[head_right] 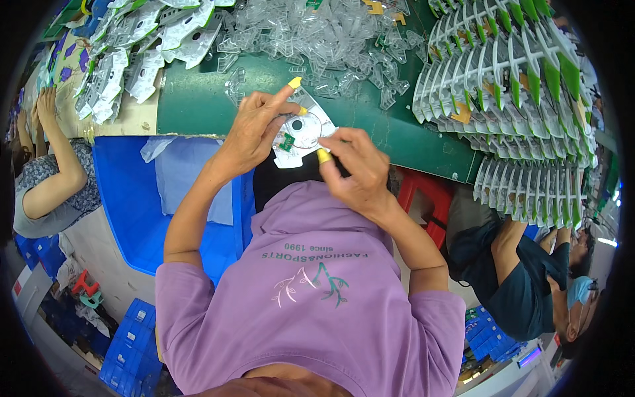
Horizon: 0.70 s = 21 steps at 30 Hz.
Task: Assembling small plastic electronic components with wires at an industrial workbench.
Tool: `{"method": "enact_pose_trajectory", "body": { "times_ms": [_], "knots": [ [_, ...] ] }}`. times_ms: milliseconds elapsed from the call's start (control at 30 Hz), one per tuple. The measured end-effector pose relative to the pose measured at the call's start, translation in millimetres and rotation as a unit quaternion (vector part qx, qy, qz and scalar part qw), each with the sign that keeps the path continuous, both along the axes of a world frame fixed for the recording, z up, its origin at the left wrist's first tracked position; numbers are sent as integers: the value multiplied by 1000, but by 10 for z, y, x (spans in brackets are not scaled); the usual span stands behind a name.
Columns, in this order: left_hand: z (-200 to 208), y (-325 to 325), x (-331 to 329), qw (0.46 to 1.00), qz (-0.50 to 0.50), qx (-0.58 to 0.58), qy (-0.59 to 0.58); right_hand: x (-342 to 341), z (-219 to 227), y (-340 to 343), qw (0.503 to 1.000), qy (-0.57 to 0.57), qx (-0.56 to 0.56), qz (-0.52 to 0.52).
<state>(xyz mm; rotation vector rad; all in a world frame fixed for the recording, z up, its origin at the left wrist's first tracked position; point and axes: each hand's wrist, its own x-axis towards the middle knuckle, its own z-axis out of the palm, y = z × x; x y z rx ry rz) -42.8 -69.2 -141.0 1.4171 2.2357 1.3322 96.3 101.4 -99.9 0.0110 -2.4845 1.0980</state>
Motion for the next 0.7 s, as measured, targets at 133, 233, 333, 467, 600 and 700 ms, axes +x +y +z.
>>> {"method": "enact_pose_trajectory", "body": {
  "times_ms": [133,233,333,467,600,700],
  "knots": [
    [63,121,18,999,-31,-6,-12,175,-174,118,978,-142,-105,-111],
    [23,21,10,999,6,-33,16,115,-290,-5,985,-116,-90,-90],
    [82,-23,25,998,54,23,9,293,-392,63,977,-83,-160,-118],
    [227,224,-49,994,71,51,71,1027,-434,446,954,-56,-127,-265],
    [297,429,34,997,53,21,51,1659,-436,909,888,-33,-249,-384],
    [246,563,124,999,16,21,27,1870,-465,1235,874,3,-188,-447]
  ]
}}
